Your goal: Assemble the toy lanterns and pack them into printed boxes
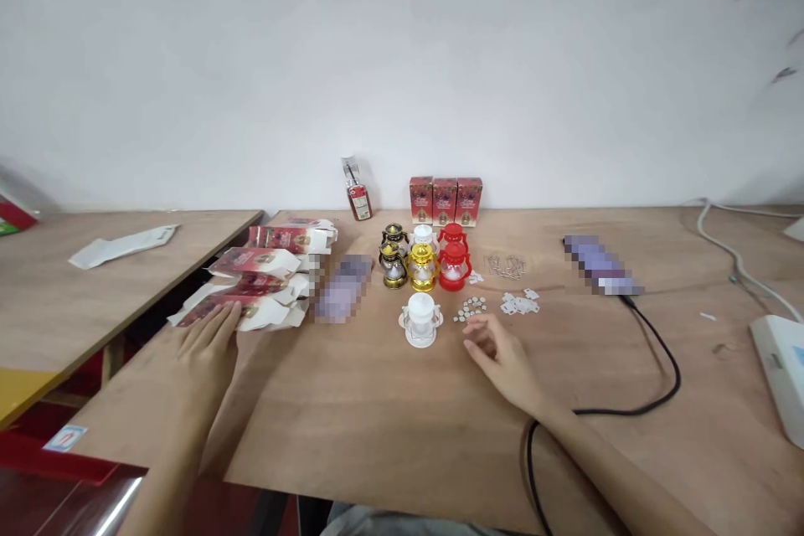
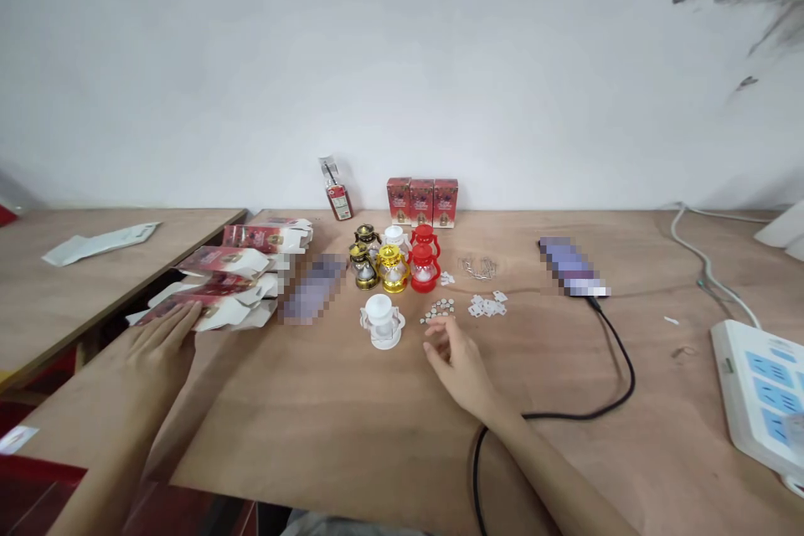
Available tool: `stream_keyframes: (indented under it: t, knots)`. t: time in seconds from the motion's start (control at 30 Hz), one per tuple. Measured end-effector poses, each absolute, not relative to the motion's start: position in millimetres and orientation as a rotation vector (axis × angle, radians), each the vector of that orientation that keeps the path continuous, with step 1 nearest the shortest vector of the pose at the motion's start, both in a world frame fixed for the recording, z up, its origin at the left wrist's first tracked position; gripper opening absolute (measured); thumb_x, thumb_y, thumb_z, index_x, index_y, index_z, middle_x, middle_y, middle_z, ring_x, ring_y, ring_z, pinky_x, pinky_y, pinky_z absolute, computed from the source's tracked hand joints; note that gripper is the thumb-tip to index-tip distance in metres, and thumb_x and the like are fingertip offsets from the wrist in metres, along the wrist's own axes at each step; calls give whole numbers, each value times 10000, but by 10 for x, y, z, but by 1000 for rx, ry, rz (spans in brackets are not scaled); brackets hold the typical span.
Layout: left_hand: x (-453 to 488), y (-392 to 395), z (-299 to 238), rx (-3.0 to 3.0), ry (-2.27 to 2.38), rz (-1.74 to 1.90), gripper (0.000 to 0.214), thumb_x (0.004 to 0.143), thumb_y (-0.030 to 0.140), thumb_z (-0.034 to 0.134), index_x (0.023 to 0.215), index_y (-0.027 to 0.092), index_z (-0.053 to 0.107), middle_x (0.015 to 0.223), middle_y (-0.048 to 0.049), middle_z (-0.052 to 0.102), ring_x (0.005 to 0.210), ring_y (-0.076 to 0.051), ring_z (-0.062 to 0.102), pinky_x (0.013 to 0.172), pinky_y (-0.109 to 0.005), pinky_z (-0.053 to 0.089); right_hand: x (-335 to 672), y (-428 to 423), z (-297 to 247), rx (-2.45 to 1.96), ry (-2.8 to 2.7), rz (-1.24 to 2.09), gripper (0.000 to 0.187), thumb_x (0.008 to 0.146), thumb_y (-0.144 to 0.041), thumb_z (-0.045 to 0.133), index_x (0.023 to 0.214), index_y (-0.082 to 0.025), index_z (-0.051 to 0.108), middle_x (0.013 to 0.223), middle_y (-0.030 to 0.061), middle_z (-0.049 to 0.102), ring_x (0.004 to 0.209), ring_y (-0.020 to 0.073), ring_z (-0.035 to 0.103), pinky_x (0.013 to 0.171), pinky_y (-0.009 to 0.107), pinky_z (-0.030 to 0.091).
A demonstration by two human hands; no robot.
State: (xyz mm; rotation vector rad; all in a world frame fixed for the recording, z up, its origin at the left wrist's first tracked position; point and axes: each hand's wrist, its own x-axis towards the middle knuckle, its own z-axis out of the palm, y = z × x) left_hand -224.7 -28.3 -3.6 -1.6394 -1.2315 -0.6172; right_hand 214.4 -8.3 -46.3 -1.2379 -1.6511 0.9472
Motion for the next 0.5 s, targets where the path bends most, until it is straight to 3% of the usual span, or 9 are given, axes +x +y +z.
stream_keyframes:
  t: [0.1,0.23,0.33,0.43,0.5]
  knots:
    - [-2309,-92,-88,-1690,-1270,-636,452,790,48,454,1183,257,528,1015,13,705,886,-167,682,774,-316,548,2117,-93,-478,-1235,-1816,960,270,789,-220,522,1058,-231,501,973,41,636,679,141,603,631,308,497]
    - [-2164,-81,123,-1689,-1414,-759,463,703,135,553,1165,170,553,1043,-41,678,890,-210,645,794,-385,533,2119,-91,-486,-1223,-1849,959,297,796,-208,503,1090,-231,479,991,46,625,715,146,604,637,306,498]
    - [-1720,-210,300,-1656,-1481,-1002,402,717,136,571,1117,175,568,991,-60,658,875,-210,613,815,-387,510,2120,-96,-495,-1201,-1853,958,294,799,-214,517,1090,-235,475,980,47,625,716,150,601,644,310,502]
    - [-1071,-285,248,-2135,-1502,-1173,381,777,205,564,1155,191,517,1051,-81,621,971,-217,592,851,-365,491,2109,-113,-495,-1169,-1874,940,281,807,-223,525,1083,-236,475,971,46,624,725,152,598,673,319,505]
    - [-673,-234,73,-2476,-1608,-1195,519,768,269,607,1250,191,431,1190,-110,570,1104,-243,551,924,-398,465,2103,-128,-483,-1161,-1896,919,272,818,-226,520,1086,-235,474,975,46,618,723,148,593,677,313,504]
